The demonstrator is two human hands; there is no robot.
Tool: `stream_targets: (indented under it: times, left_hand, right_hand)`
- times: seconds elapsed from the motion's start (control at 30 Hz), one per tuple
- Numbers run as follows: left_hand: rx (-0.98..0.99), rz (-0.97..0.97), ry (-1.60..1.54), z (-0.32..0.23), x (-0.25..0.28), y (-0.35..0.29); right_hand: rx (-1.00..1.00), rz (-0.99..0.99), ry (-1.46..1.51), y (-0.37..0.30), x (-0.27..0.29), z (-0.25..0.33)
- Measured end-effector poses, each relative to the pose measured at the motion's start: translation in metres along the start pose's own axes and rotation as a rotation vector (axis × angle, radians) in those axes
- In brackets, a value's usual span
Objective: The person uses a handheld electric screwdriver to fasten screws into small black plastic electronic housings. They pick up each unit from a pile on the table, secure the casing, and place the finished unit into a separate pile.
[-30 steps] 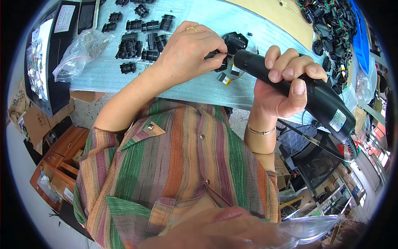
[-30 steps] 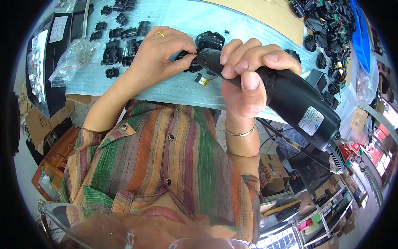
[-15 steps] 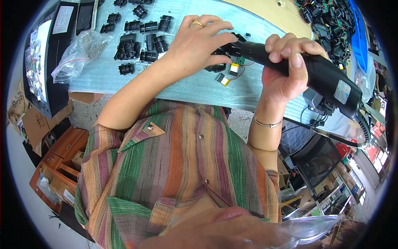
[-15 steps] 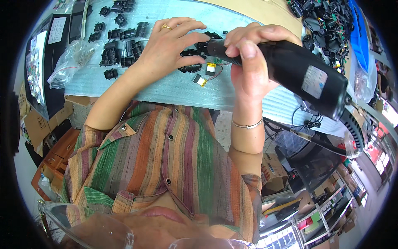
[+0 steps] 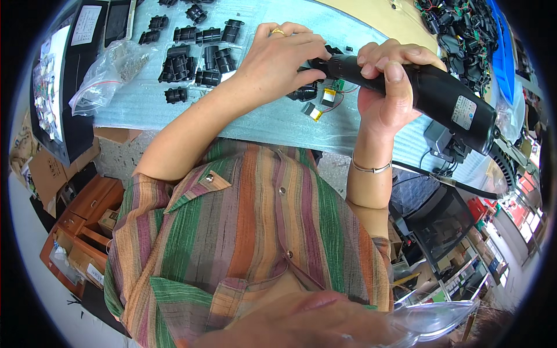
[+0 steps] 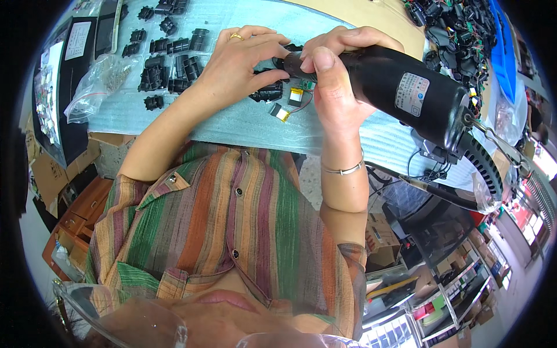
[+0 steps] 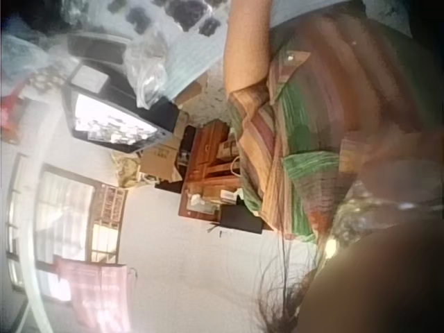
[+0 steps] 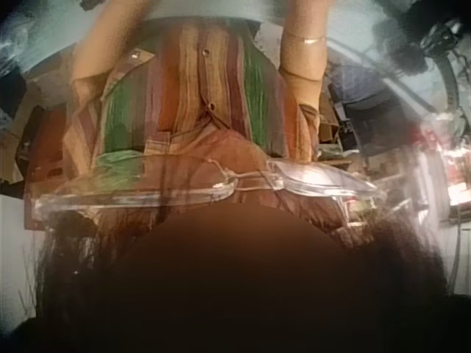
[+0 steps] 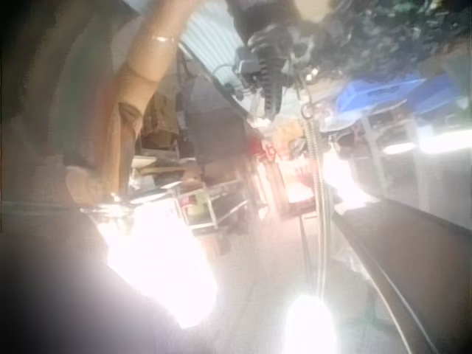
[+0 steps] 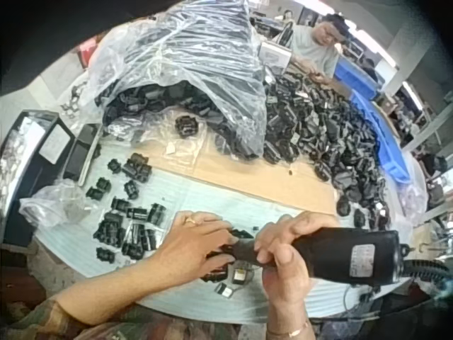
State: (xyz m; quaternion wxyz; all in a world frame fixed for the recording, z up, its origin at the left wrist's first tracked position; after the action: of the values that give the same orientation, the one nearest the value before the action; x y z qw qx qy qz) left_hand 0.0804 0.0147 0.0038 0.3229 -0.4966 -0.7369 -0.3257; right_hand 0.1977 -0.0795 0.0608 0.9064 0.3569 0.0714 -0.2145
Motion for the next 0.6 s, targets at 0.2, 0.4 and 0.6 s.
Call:
stream_targets:
  times: [0.2,0.4,0.6]
  left_hand:
    - [0.021,-0.005,-0.044,0.002,-0.002,0.002]
    - [0.056,-0.029,-0.046,0.004,-0.005,0.0]
    - [0.047,-0.082,-0.059,0.007,-0.007,-0.001]
  right_hand:
    - [-0.029,-0.001,-0.014,-0.001,-0.001,-0.004]
    - [-0.018,0.034,0.012,0.003,-0.003,-0.011]
    - [-0.049,0.113,-0.12,0.003,-0.013,-0.018]
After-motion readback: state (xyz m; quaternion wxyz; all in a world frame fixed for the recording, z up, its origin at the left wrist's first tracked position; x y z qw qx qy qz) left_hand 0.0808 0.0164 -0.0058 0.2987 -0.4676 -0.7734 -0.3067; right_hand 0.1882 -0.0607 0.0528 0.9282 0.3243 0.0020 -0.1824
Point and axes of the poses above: each hand's wrist, its own y-axis towards the middle knuckle, its own x-axis out of the back of the hand, z = x × y, the point moved 4 cm from there along y, towards the middle knuckle, and after that the axes turned 8 degrees about z, right-handed, at the moved point
